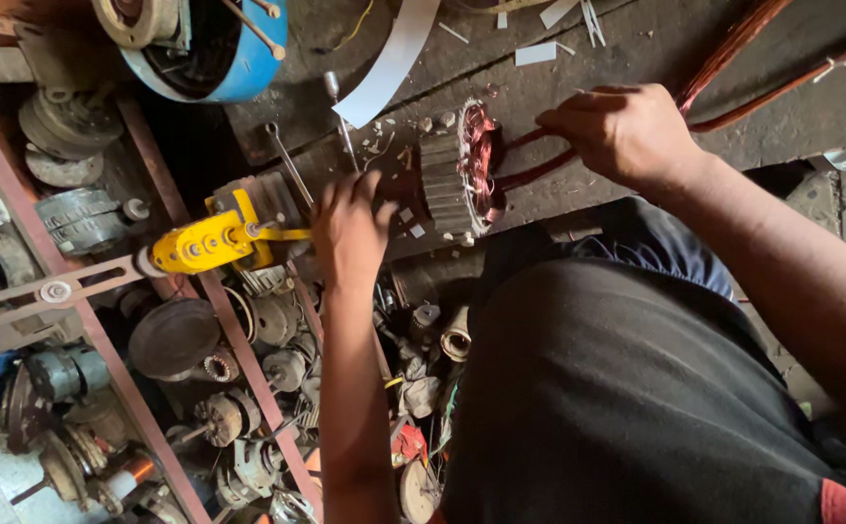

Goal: The person winds copper wire around a motor stator core, carefully arranging the coils into the slots. They use a pair of scissors to cut a strip of white insulating material and place it into the stator to separate the windings. The person continues to wind and adjust the copper wire throughout the clip.

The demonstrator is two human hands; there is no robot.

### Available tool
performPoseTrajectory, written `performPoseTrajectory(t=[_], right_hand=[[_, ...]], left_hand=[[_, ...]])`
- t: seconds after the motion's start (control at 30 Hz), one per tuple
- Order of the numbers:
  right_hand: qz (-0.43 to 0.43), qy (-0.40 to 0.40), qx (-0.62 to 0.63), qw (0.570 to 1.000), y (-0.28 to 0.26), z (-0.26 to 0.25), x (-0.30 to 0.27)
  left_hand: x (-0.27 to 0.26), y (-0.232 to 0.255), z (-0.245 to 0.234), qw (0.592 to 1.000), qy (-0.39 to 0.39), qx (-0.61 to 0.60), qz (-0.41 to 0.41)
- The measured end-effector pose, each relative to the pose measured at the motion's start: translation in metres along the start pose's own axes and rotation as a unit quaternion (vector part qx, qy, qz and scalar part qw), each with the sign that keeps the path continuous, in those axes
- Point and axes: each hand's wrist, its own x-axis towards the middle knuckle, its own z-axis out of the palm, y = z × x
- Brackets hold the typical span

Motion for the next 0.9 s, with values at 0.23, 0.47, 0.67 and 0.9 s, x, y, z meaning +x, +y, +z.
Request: performPoseTrajectory(t=[0.23,0.47,0.67,0.9], right_hand=[[0.007,0.022,0.050,0.998,0.011,-0.001,-0.002],[0.047,-0.024,0.007,0.999,0.001,0.012,0.006],[0.052,-0.055,-0.009,0.997,-0.009,0.022,0.024],[0.079,-0.052,0.014,0.995,-0.011,0.025,0.024]], left_hand=[[0.011,-0.011,0.000,0.972,-0.095,-0.165,-0.139],[-0.035,-0.043,-0.013,0.929,-0.051,-0.231,-0.285],[-0.050,-0.058,0.002,0.939,0.012,-0.130,-0.318],[-0.059,-0.055,0.009,0.945,-0.018,-0.071,-0.319]])
